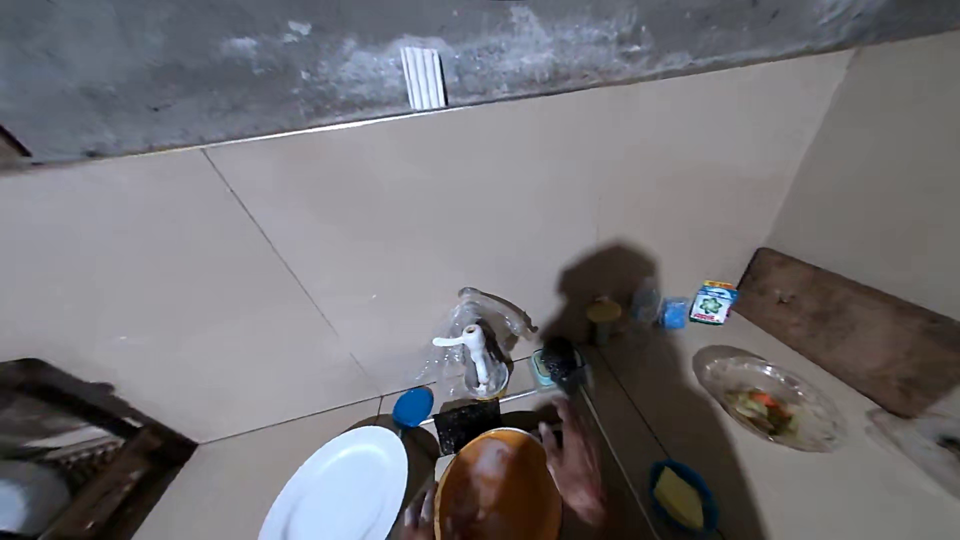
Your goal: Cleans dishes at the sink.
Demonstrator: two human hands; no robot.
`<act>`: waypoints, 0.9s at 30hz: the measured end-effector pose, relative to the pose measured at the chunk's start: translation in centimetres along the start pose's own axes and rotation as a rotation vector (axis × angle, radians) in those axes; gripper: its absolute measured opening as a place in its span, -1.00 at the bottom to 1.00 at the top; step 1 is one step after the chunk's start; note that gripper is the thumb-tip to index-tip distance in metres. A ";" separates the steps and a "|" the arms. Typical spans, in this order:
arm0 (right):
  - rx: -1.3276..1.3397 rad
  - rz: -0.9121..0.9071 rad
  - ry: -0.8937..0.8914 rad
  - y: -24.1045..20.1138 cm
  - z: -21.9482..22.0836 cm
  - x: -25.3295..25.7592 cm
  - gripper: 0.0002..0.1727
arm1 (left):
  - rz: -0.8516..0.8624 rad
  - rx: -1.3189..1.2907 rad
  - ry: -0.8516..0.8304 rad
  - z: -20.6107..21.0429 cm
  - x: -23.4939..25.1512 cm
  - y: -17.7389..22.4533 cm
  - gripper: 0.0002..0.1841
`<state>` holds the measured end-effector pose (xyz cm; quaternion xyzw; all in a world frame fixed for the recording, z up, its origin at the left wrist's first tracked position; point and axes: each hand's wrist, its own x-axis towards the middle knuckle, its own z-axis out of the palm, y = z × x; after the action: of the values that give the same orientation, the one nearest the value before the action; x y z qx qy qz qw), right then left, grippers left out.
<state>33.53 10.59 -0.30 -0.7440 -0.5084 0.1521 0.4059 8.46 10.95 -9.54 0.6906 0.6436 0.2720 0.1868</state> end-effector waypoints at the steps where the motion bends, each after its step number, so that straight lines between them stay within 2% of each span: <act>1: -0.011 -0.073 0.011 -3.1 -1.1 1.5 -0.40 | 0.012 -0.031 -0.029 -0.6 0.6 0.5 -0.39; 2: 0.008 -0.171 0.045 -6.7 -1.7 2.7 -0.45 | 0.018 -0.062 -0.042 -1.1 1.4 1.3 -0.42; 4: 0.046 -0.436 0.262 -12.5 -0.2 5.3 -0.53 | 0.030 -0.153 -0.047 -1.4 3.5 3.6 -0.50; 5: 0.009 -0.515 0.261 -14.8 0.8 6.2 -0.49 | 0.040 -0.205 -0.060 -1.2 4.5 4.9 -0.56; 7: -0.095 -0.506 0.013 -17.8 2.2 7.1 -0.36 | 0.075 -0.343 -0.090 -0.7 5.9 7.0 -0.67; 8: -0.109 -0.477 -0.097 -18.4 2.8 7.4 -0.38 | 0.090 -0.466 -0.069 -0.2 6.3 7.8 -0.71; 9: -0.075 -0.469 -0.133 -18.3 3.7 7.6 -0.47 | 0.097 -0.625 -0.027 0.3 6.5 8.8 -0.72; 10: -0.030 -0.490 -0.077 -17.9 4.9 7.9 -0.57 | 0.002 -0.755 -0.037 -0.6 6.5 10.9 -0.72; 11: 0.015 -0.532 -0.005 -17.4 5.5 8.1 -0.67 | -0.305 -0.796 -0.237 -4.0 7.0 14.6 -0.69; 12: 0.053 -0.575 0.010 -16.9 5.4 8.4 -0.72 | -0.490 -0.839 -0.276 -5.2 7.8 16.7 -0.69; 13: 0.069 -0.630 -0.004 -16.4 4.9 8.6 -0.75 | -0.400 -0.957 -0.177 -3.7 7.8 15.8 -0.69; 14: 0.078 -0.690 -0.047 -15.9 4.1 8.8 -0.76 | -0.167 -1.097 0.011 -0.1 7.9 13.5 -0.73; 15: 0.090 -0.746 -0.095 -15.4 3.4 9.1 -0.77 | -0.146 -1.124 -0.003 1.2 8.5 12.7 -0.76; 18: 0.100 -0.887 -0.106 -14.4 3.3 10.1 -0.81 | -0.325 -1.126 -0.120 1.4 9.9 13.8 -0.79; 21: 0.045 -0.908 -0.182 -14.4 3.0 10.6 -0.75 | -0.311 -1.307 -0.195 3.7 12.1 12.1 -0.74; 24: 0.068 -0.926 -0.223 -14.2 2.7 10.8 -0.73 | -0.306 -1.357 -0.204 5.0 13.4 11.2 -0.73; 27: 0.099 -0.931 -0.289 -14.3 2.0 10.9 -0.73 | -0.276 -1.355 -0.179 3.0 12.3 13.7 -0.77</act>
<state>27.90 23.28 11.35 -0.3887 -0.8304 0.0803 0.3911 21.41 21.98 -1.89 0.3535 0.3960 0.5296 0.6616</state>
